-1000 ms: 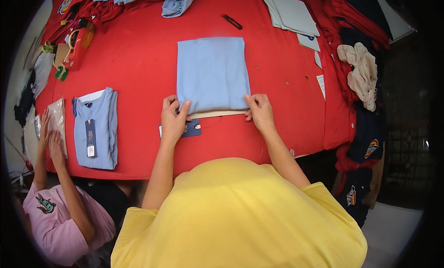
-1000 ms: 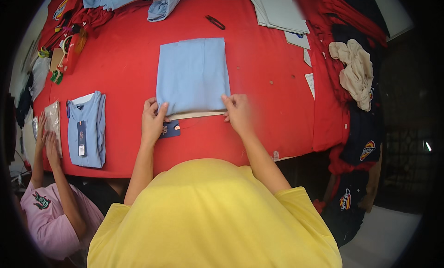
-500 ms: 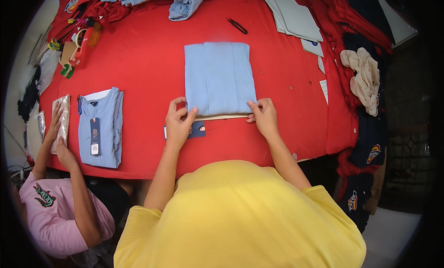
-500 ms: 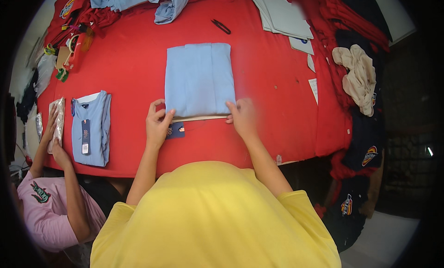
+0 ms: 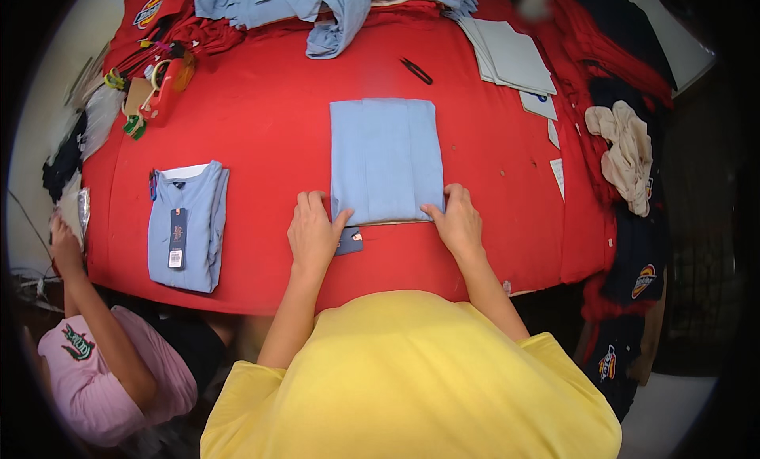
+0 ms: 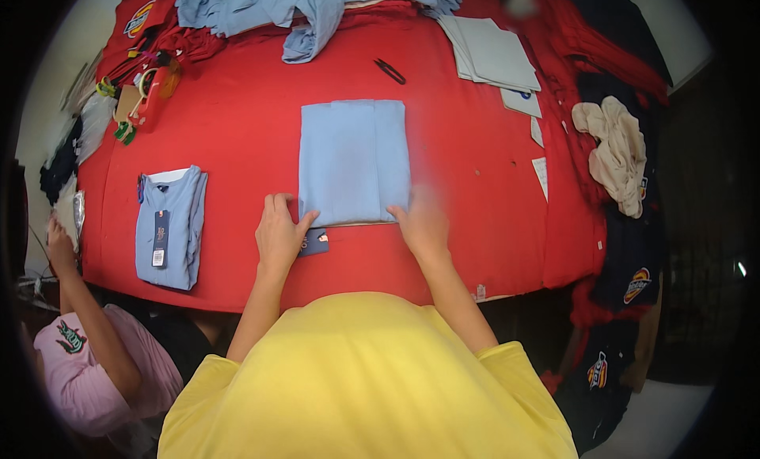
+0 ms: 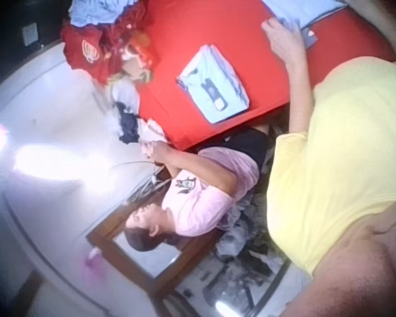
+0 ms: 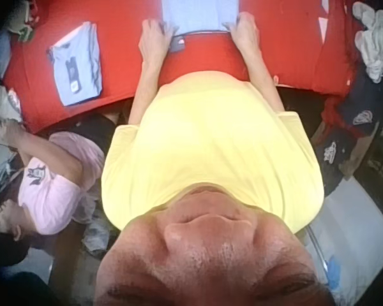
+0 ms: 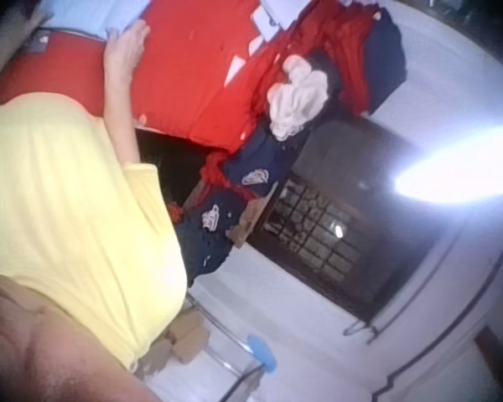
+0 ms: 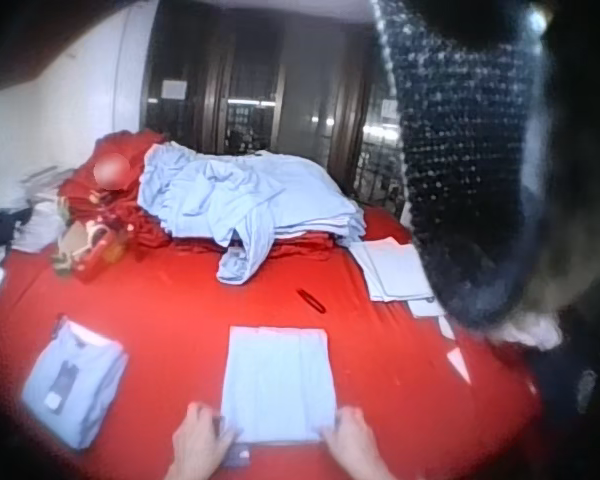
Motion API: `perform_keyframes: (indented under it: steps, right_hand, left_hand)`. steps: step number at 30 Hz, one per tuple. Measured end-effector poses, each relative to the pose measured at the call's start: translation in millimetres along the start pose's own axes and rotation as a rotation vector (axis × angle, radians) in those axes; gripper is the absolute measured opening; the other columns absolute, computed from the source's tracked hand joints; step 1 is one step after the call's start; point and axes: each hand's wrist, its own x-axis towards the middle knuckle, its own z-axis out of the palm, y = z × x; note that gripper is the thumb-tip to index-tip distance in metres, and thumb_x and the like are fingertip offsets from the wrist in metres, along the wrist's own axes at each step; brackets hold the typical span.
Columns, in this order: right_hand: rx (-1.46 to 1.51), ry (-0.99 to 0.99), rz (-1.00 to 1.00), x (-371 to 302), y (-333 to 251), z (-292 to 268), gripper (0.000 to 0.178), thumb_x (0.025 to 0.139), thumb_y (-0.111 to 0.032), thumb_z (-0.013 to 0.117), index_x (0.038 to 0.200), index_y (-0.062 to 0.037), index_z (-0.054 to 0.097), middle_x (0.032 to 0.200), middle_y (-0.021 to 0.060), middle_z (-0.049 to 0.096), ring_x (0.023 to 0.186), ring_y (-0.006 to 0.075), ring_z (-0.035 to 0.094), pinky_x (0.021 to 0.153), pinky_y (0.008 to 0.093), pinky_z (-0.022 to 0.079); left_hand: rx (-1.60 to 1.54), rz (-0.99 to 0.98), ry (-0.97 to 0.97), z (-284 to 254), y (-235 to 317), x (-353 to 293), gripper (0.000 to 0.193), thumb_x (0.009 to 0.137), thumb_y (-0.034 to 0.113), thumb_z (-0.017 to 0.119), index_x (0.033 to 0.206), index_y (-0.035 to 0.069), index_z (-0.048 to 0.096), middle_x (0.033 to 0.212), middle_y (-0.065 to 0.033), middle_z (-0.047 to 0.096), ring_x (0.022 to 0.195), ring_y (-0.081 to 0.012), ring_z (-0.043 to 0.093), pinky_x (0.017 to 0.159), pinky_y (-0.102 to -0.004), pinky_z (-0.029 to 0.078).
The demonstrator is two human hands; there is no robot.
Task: The person folds shirts by placing them face down on a cardboard template, folding the sides and bottom inward, and then stacking the folded shirts.
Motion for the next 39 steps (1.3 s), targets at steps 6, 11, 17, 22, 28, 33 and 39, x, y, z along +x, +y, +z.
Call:
perform_keyframes:
  steps: [6,11,17,22,28,33,39]
  right_hand:
    - [-0.045,-0.013,0.061,-5.0,7.0,1.5,0.041,0.076,-0.023,0.078,0.101,-0.0012,0.053,0.086,0.0172,0.061,0.076,0.0326,0.062,0.068,0.0426,0.05]
    - [0.518,-0.076,0.231,3.4,-10.0,-20.4,0.031,0.081,-0.013,0.071,0.104,-0.0014,0.055,0.076,0.0111,0.061,0.061,0.0196,0.062,0.05,0.0321,0.049]
    - [1.335,-0.205,-0.269,27.3,-66.6,-123.5,0.016,0.091,-0.01,0.06,0.104,-0.0018,0.063,0.079,0.002,0.061,0.066,0.0077,0.056,0.056,0.0237,0.05]
    - [0.9,-0.34,-0.16,61.4,-72.9,-150.5,0.012,0.086,-0.011,0.065,0.096,-0.0032,0.064,0.073,-0.0029,0.058,0.067,0.0052,0.052,0.056,0.0196,0.042]
    - [0.951,-0.44,-0.081,129.4,-15.4,-18.9,0.011,0.084,-0.012,0.065,0.091,-0.0023,0.065,0.074,-0.0037,0.057,0.063,0.0054,0.05,0.054,0.0233,0.039]
    - [0.877,-0.322,-0.025,141.7,-3.2,44.9,0.022,0.087,-0.014,0.063,0.102,0.0008,0.064,0.082,0.0038,0.063,0.069,0.0111,0.056,0.061,0.0274,0.046]
    - [0.839,-0.221,-0.105,132.8,3.7,62.4,0.013,0.091,-0.006,0.059,0.101,0.0025,0.06,0.078,0.0021,0.063,0.065,0.0062,0.055,0.058,0.0213,0.042]
  left_hand:
    - [0.028,0.034,-0.055,6.8,-10.5,-7.2,0.036,0.078,0.027,0.076,0.087,0.001,0.053,0.091,-0.0152,0.058,0.085,-0.0297,0.061,0.065,-0.043,0.048]
    - [-0.542,-0.226,-0.161,-9.2,-8.9,4.6,0.033,0.078,0.012,0.076,0.096,0.002,0.05,0.067,-0.0078,0.057,0.055,-0.0151,0.056,0.049,-0.0313,0.045]
    - [-1.331,0.05,-0.223,-136.1,5.9,50.9,0.024,0.094,0.015,0.056,0.11,-0.003,0.061,0.098,-0.0103,0.067,0.081,-0.0143,0.065,0.075,-0.0287,0.054]
    - [-1.0,0.051,-0.235,-170.4,16.5,79.9,0.025,0.089,0.016,0.064,0.103,-0.004,0.062,0.091,-0.0077,0.065,0.082,-0.0139,0.063,0.075,-0.0262,0.05]
    - [-0.904,-0.104,-0.178,-52.7,-44.1,133.8,0.021,0.087,0.021,0.068,0.081,0.001,0.065,0.07,-0.0001,0.058,0.064,-0.009,0.052,0.058,-0.0258,0.042]
    - [-0.596,-0.278,-0.287,-7.6,-69.9,149.5,0.02,0.088,0.02,0.066,0.085,0.0,0.065,0.073,-0.0035,0.061,0.072,-0.0124,0.058,0.071,-0.0277,0.047]
    - [-0.004,-0.073,0.194,5.6,-95.3,148.5,0.035,0.09,0.02,0.058,0.12,0.001,0.058,0.127,-0.0151,0.055,0.116,-0.0309,0.053,0.096,-0.0405,0.042]
